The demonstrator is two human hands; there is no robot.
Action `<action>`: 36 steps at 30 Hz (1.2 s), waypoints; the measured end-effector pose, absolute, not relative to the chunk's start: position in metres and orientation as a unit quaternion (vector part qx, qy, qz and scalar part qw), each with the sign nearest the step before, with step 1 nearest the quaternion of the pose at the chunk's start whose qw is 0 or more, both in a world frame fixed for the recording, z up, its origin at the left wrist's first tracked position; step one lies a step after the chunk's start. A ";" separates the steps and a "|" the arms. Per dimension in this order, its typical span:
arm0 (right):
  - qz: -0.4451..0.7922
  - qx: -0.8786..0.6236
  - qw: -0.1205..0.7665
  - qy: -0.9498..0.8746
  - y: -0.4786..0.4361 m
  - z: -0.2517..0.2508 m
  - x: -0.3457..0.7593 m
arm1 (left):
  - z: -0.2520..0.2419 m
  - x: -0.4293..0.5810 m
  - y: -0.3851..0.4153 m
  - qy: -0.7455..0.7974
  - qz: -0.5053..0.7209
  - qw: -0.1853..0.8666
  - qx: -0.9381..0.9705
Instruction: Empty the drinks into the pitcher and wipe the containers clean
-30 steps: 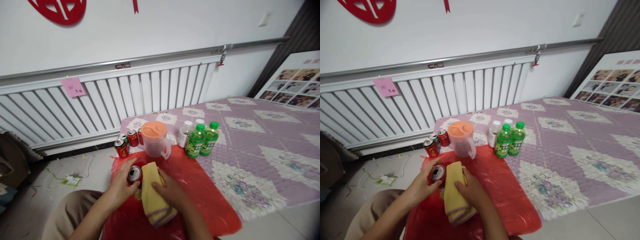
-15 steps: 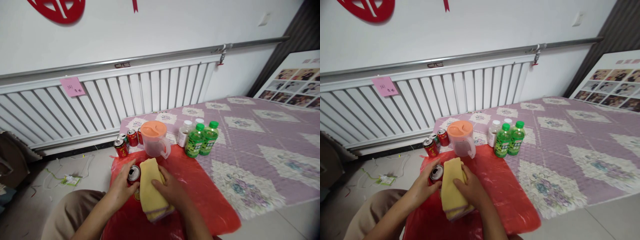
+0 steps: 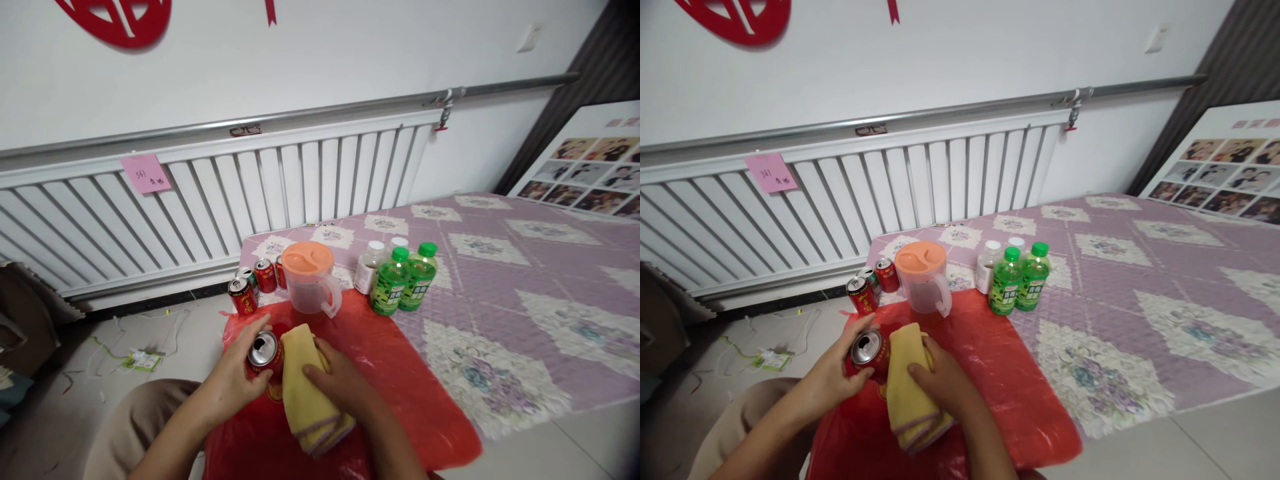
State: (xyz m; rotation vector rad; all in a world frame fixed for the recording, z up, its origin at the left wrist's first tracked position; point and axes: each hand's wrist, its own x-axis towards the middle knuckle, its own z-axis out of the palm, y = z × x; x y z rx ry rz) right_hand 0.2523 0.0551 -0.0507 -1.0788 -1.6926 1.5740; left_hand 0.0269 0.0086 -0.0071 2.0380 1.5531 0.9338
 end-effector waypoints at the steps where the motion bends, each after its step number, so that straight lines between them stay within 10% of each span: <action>1: 0.611 -0.395 0.295 -0.620 0.055 -0.049 0.253 | -0.006 0.027 0.008 0.552 0.327 0.206 0.739; 36: 0.612 -0.520 0.347 -0.483 0.030 -0.048 0.334 | -0.036 0.047 0.018 0.588 0.383 0.175 0.691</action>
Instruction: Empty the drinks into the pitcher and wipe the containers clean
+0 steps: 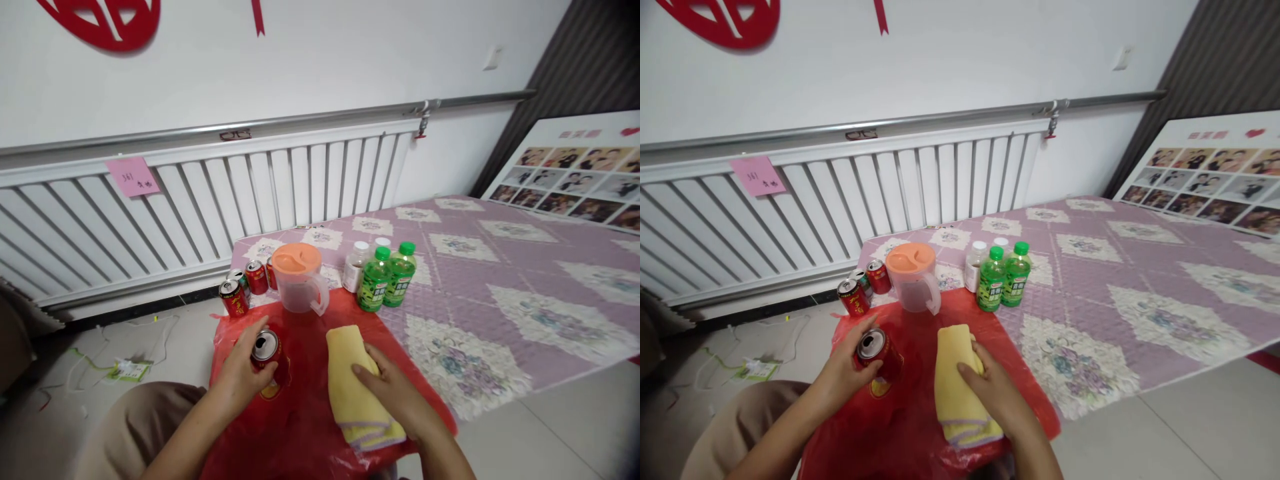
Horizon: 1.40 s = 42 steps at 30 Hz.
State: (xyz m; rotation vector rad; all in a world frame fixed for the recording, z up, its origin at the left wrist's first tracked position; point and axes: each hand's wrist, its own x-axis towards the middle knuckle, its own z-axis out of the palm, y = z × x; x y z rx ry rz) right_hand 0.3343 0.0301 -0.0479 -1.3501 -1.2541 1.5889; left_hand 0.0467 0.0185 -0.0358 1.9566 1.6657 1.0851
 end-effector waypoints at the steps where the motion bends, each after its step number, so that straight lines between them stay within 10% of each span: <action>1: 0.600 -0.527 0.338 -0.499 0.030 -0.051 0.335 | -0.039 0.048 0.019 0.585 0.384 0.172 0.693; 13: 0.246 -0.617 0.277 -0.694 0.036 -0.071 0.340 | -0.045 0.052 0.020 0.568 0.381 0.162 0.712; 33: 0.341 -0.616 0.343 -0.622 0.026 -0.056 0.339 | -0.043 0.052 0.022 0.566 0.380 0.169 0.712; 42: 0.239 -0.684 0.213 -0.655 0.032 -0.063 0.355 | -0.042 0.050 0.023 0.563 0.364 0.175 0.721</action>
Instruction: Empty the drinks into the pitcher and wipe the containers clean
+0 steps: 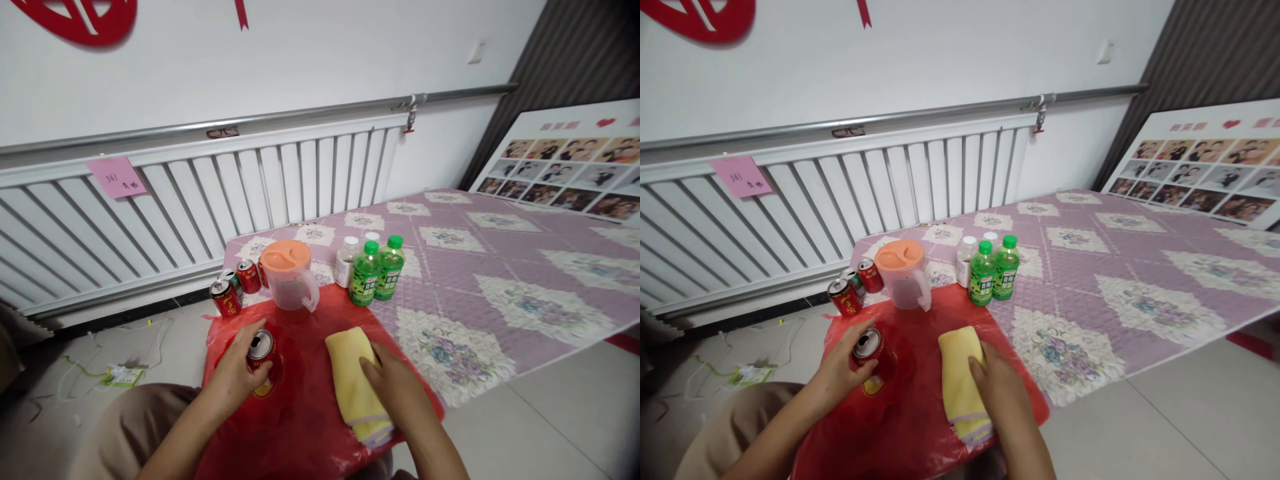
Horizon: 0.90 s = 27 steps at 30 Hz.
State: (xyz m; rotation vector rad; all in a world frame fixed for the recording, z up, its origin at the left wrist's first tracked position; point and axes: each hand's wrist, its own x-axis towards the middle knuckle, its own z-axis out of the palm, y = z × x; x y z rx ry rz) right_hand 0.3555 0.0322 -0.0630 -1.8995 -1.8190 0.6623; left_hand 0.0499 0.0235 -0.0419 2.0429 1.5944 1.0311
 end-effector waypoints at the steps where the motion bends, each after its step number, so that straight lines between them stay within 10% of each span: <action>1: 0.215 -0.699 0.199 -0.652 0.033 -0.065 0.355 | -0.042 0.050 0.024 0.562 0.362 0.176 0.723; 15: -0.025 -0.680 0.244 -0.691 0.025 -0.053 0.332 | -0.043 0.049 0.023 0.566 0.346 0.172 0.728; 27: 0.063 -0.646 0.108 -0.753 0.025 -0.067 0.306 | -0.042 0.046 0.023 0.558 0.338 0.173 0.738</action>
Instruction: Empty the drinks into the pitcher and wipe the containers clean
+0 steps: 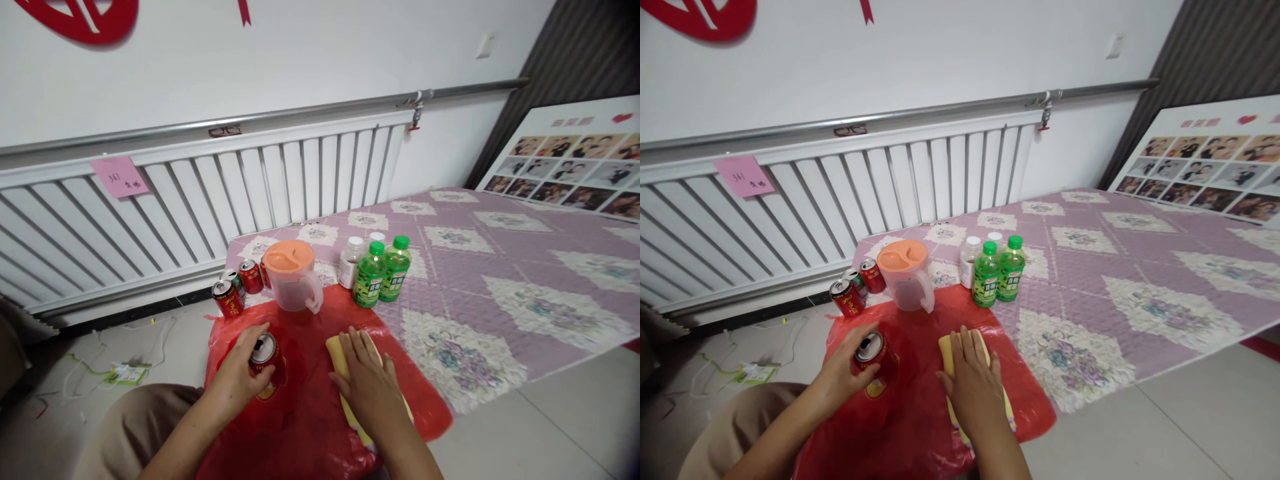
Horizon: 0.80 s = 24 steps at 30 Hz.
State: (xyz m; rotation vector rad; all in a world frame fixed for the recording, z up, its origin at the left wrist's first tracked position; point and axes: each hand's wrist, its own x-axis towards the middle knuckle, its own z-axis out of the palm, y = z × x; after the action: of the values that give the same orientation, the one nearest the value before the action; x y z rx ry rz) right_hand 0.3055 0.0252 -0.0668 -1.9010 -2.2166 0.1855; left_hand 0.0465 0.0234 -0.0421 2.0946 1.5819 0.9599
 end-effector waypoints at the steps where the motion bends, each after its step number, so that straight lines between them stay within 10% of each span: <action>1: 0.069 -0.644 0.097 -0.756 0.025 -0.067 0.306 | -0.042 0.047 0.023 0.557 0.340 0.172 0.738; 24: 0.081 -0.672 0.104 -0.729 0.032 -0.066 0.300 | -0.042 0.044 0.020 0.570 0.345 0.203 0.717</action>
State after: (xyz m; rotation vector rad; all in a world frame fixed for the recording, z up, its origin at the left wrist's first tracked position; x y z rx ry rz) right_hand 0.3000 0.0322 -0.0663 -1.9820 -2.1498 0.2390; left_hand 0.0435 0.0198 -0.0418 2.0016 1.5915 0.9642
